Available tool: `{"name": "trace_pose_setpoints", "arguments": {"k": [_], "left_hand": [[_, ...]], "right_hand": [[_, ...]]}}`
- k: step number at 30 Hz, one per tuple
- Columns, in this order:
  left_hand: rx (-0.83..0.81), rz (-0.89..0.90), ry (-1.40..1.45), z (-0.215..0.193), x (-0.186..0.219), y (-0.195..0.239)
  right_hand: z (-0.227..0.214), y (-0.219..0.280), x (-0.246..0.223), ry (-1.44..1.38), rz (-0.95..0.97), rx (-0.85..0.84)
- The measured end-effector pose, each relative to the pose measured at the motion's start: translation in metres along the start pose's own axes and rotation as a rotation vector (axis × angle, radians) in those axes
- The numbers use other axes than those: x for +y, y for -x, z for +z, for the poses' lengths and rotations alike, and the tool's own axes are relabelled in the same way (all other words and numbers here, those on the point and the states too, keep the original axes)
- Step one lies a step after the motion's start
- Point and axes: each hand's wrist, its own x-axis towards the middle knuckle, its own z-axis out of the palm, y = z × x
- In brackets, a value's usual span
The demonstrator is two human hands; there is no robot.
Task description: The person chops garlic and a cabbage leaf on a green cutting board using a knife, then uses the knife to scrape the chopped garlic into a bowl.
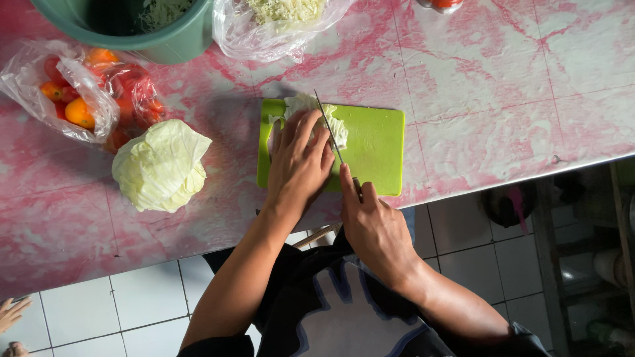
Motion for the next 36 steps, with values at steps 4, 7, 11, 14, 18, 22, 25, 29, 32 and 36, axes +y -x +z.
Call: {"name": "trace_pose_setpoints", "arguments": {"k": [4,7,11,14,18,22,25,29,32,36], "left_hand": [[-0.044,-0.024,0.02,0.007,-0.002,0.004],[-0.057,-0.019,0.023,0.006,-0.003,0.002],[-0.086,-0.032,0.051,-0.004,0.002,-0.001],[-0.131,-0.049,0.108,-0.014,0.006,-0.003],[-0.168,-0.07,0.139,-0.02,0.009,-0.006],[-0.14,-0.043,0.113,-0.021,0.013,-0.007],[-0.153,-0.043,0.116,-0.021,0.012,-0.007],[-0.148,-0.035,0.128,-0.02,0.011,-0.008],[-0.135,-0.034,0.157,-0.018,0.01,-0.006],[-0.136,-0.033,0.139,-0.01,0.004,-0.002]], "right_hand": [[0.002,-0.001,0.0,0.005,-0.01,-0.022],[0.0,-0.001,0.001,-0.015,-0.003,-0.043],[-0.003,-0.002,-0.001,-0.016,-0.033,-0.04],[-0.006,-0.001,-0.005,-0.025,-0.004,-0.055],[-0.005,0.0,-0.011,-0.038,0.037,-0.036],[-0.002,-0.001,-0.01,-0.079,0.063,0.02],[0.0,0.003,-0.01,-0.092,0.094,0.017],[0.003,0.0,-0.007,-0.097,0.042,0.03],[0.003,0.002,-0.008,-0.094,0.031,0.015],[0.005,0.003,-0.01,-0.092,0.007,0.042]]}}
